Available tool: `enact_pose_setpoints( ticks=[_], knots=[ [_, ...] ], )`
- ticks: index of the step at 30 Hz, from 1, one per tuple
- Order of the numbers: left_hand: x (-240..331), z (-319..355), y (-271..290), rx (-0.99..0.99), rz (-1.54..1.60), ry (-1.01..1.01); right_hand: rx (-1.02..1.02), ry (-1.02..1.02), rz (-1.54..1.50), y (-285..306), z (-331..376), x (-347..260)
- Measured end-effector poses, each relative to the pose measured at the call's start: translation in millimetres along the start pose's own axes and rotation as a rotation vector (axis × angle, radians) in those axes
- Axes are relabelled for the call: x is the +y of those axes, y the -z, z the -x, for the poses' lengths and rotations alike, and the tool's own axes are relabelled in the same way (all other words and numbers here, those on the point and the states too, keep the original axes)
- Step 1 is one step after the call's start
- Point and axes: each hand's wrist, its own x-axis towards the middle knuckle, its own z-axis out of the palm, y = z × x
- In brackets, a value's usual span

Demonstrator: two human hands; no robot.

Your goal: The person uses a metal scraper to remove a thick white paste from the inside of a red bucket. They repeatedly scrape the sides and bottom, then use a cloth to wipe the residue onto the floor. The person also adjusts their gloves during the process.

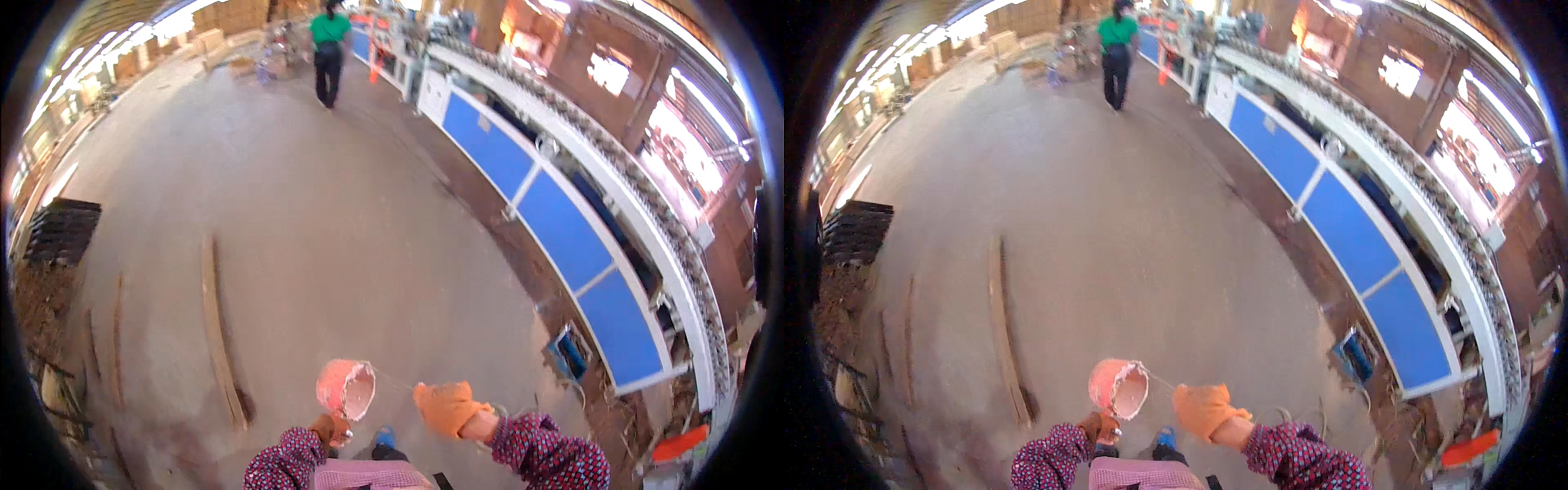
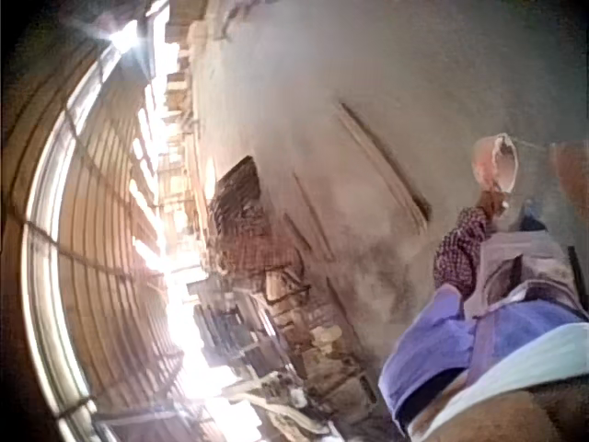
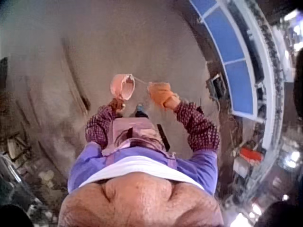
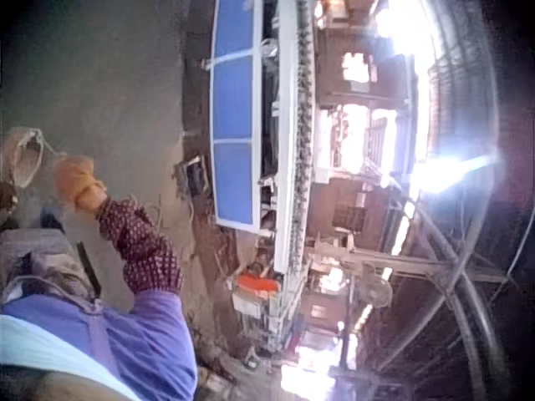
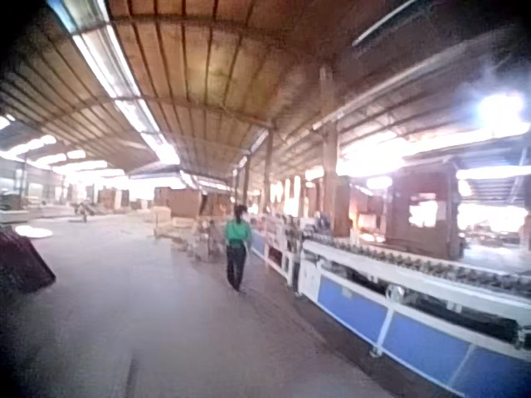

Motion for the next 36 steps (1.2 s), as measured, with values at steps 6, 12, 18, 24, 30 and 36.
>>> enact_pose_setpoints(
  ticks=[6,12,18,24,30,36],
  knots=[
    [-121.5,-91.6,-97.5,-0.003,0.22,0.039,-0.146,-0.105,0.02,-111.8,-103.8,-4.3],
    [-159.0,-162.1,-227.9,-0.122,0.422,0.115,-0.188,-0.111,0.024,-239.9,-111.4,19.6],
    [-199.1,-152.6,-325.3,-0.262,0.643,0.404,-0.436,-0.186,0.044,-278.5,-135.8,7.1],
    [-221.3,-183.5,-315.0,-0.466,0.758,0.561,-0.579,-0.159,-0.029,-296.2,-184.0,11.9],
    [-205.3,-166.4,-313.3,-0.328,0.637,0.392,-0.858,-0.118,-0.037,-279.0,-224.7,4.6],
    [-225.3,-122.9,-259.9,-0.139,0.503,-0.192,-0.485,-0.383,-0.275,-337.8,-162.5,-1.5]
  ],
)
